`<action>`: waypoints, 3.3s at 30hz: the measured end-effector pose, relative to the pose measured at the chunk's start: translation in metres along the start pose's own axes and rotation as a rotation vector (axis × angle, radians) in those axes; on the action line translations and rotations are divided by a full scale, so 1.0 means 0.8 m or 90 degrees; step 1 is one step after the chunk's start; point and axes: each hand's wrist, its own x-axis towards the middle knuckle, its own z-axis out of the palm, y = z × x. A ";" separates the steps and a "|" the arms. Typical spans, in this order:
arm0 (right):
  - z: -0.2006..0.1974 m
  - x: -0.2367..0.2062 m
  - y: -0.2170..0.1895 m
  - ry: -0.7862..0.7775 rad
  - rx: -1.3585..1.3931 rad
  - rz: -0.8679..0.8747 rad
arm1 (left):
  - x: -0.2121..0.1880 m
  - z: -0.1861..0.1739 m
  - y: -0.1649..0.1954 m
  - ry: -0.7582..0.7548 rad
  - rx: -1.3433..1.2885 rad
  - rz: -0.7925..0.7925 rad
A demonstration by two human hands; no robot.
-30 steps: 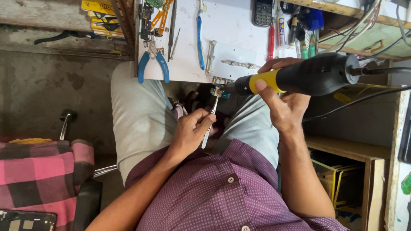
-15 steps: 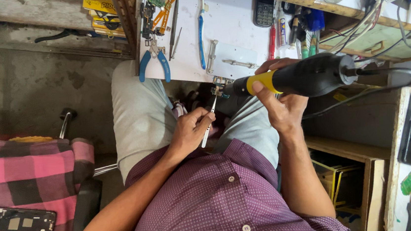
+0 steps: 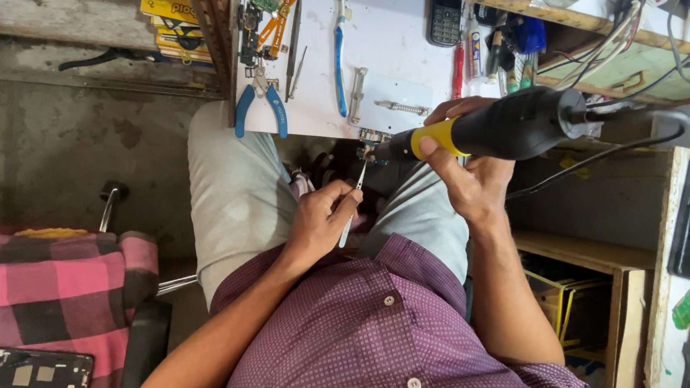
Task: The person sits at a repair bench reworking a phone motherboard. They hold a hot air gun in one hand and tweezers in the other, heating components on the circuit board, repositioning the board, and probing or lifting parts with the tweezers while continuing to apply heat.
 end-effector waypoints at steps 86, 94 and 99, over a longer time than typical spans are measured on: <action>-0.023 -0.042 -0.007 0.112 0.063 -0.046 | -0.024 -0.023 -0.011 -0.073 -0.134 -0.170; 0.008 -0.023 0.005 0.033 0.031 -0.023 | -0.019 -0.028 -0.024 -0.066 -0.147 -0.172; 0.017 -0.019 0.007 0.033 0.045 -0.025 | -0.019 -0.032 -0.026 -0.071 -0.139 -0.176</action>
